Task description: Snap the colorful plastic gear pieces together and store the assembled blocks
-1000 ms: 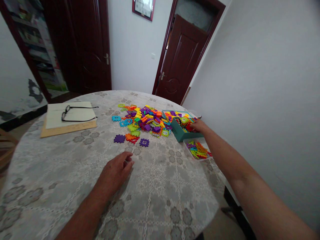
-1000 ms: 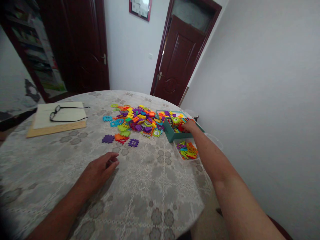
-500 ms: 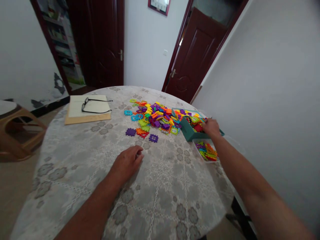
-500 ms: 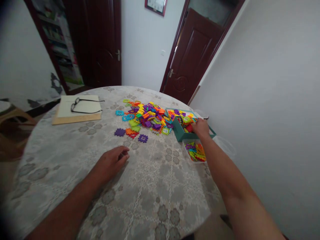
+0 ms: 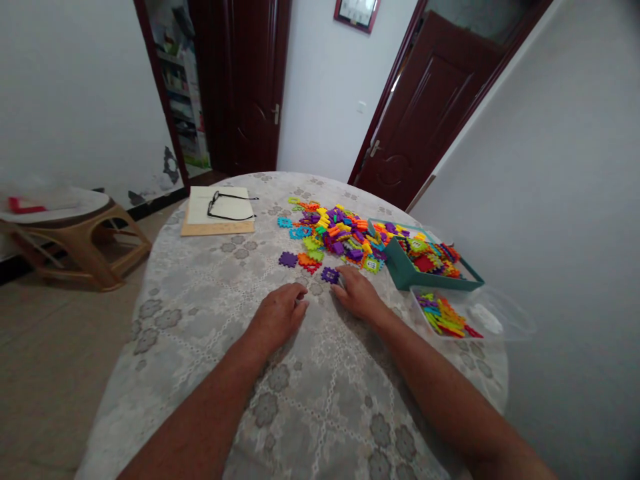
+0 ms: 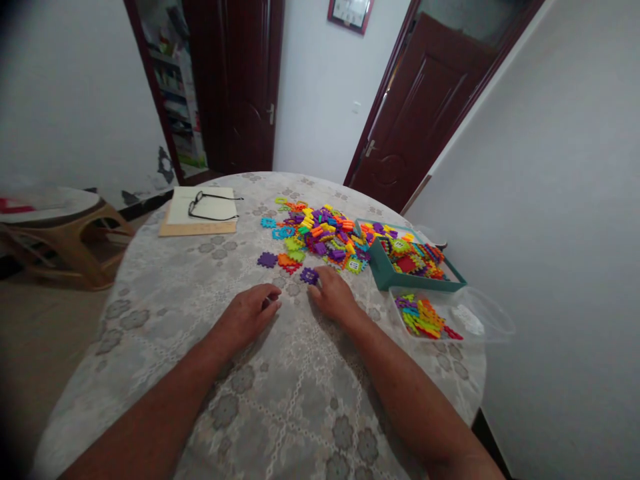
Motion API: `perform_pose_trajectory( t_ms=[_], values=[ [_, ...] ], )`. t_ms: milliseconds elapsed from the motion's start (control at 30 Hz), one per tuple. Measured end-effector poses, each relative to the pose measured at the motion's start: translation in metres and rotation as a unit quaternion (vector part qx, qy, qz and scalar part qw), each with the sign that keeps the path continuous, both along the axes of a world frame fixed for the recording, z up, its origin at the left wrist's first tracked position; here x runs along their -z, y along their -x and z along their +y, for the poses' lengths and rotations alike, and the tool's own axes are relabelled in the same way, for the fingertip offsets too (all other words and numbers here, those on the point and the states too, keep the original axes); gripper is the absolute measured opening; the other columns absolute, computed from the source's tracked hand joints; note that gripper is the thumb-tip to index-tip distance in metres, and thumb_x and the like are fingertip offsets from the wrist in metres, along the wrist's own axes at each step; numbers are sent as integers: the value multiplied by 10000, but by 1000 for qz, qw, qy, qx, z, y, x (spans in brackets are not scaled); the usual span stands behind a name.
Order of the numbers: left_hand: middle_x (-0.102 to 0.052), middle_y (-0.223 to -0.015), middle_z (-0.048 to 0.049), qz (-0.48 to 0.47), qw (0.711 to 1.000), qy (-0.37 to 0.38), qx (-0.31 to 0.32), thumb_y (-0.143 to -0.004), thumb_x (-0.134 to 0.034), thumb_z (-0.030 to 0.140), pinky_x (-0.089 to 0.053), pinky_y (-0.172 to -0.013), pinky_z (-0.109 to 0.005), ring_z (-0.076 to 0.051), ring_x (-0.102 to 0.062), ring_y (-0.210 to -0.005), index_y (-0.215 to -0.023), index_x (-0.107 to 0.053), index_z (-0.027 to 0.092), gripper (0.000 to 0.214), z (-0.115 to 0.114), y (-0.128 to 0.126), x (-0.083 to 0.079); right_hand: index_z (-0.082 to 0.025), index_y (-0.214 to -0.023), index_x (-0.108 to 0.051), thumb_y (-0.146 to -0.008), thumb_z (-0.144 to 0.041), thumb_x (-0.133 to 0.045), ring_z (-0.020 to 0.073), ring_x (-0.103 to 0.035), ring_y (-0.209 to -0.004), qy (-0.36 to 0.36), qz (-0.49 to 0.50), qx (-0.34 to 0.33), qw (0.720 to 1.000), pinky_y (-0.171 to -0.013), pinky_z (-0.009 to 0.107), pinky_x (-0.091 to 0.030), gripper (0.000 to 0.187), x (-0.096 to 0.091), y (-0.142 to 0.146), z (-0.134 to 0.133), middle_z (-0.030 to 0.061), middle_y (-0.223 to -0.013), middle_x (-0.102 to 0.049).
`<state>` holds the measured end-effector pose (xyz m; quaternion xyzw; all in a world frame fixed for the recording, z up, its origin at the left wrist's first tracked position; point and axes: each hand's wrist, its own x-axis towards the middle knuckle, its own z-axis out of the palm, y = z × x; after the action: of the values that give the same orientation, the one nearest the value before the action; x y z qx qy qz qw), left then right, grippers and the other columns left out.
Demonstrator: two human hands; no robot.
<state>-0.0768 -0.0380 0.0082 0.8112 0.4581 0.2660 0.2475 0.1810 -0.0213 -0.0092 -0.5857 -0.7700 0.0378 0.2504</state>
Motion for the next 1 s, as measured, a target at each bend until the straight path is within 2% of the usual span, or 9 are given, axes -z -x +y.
perform_pose_trajectory(
  t_ms=[167,333,400,467,533,600,667,833,1000],
  values=[
    [-743,-1213,-120,-33,999,1,-40,-960,-590,214,-516,-956,-349,-214,-712,-979,-1211,-674,173,268,4,2,2,-168,-1323,-652,-916,-279,-692,303,-635,-1173,-4,19,32,999,-1055,454,-496,423,7,17,17,170,-1245,-689],
    [-765,-1178,-130,-75,991,54,-96,-977,-616,311,-521,-947,-359,-246,-718,-1037,-1289,-671,146,357,8,2,-5,-227,-1360,-624,-906,-351,-727,166,-612,-741,-1,150,-112,982,-754,332,-551,481,3,39,-9,80,-1118,-693],
    [-785,-1111,-109,-85,990,78,-82,-962,-625,278,-523,-909,-344,-238,-725,-1002,-1213,-714,160,291,9,2,-8,-245,-1344,-623,-901,-369,-741,156,-595,-720,4,170,-159,973,-721,321,-547,476,1,47,-18,72,-1115,-686],
    [-793,-1024,-78,-87,990,87,-64,-932,-627,202,-519,-858,-323,-217,-725,-937,-1105,-743,181,209,9,3,-9,-254,-1342,-622,-920,-382,-725,196,-641,-843,-4,165,-183,969,-790,355,-568,453,0,51,-19,90,-1168,-682],
    [-785,-949,-50,-90,991,80,-66,-908,-615,146,-509,-808,-306,-197,-711,-875,-1048,-735,195,192,8,5,-9,-265,-1379,-608,-968,-374,-662,259,-650,-1081,-36,140,-162,976,-939,427,-562,429,0,51,-9,117,-1278,-661],
    [-774,-922,-37,-93,990,66,-77,-902,-605,128,-497,-786,-302,-188,-697,-845,-1040,-713,201,190,7,6,-8,-261,-1430,-593,-1002,-357,-606,303,-561,-1308,-74,87,-108,988,-1104,503,-482,439,1,47,8,140,-1420,-596],
    [-770,-928,-34,-95,990,56,-83,-901,-594,113,-490,-791,-304,-185,-692,-848,-1038,-694,206,194,7,7,-7,-230,-1461,-588,-1009,-364,-597,325,-490,-1398,-86,20,-57,994,-1188,532,-399,472,3,43,30,164,-1494,-538],
    [-765,-927,-26,-105,988,58,-94,-889,-577,77,-495,-807,-309,-189,-697,-866,-1013,-669,222,212,7,8,-7,-204,-1411,-635,-1001,-412,-628,335,-504,-1352,-38,-65,-31,997,-1169,508,-388,459,10,46,69,178,-1455,-566],
    [-766,-968,-25,-121,987,60,-88,-856,-579,50,-503,-868,-320,-196,-702,-922,-1017,-653,232,254,7,8,-4,-189,-1149,-672,-978,-286,-599,291,-571,-1115,-56,-60,-43,996,-1023,427,-457,210,12,46,53,136,-1147,-659]
  ],
)
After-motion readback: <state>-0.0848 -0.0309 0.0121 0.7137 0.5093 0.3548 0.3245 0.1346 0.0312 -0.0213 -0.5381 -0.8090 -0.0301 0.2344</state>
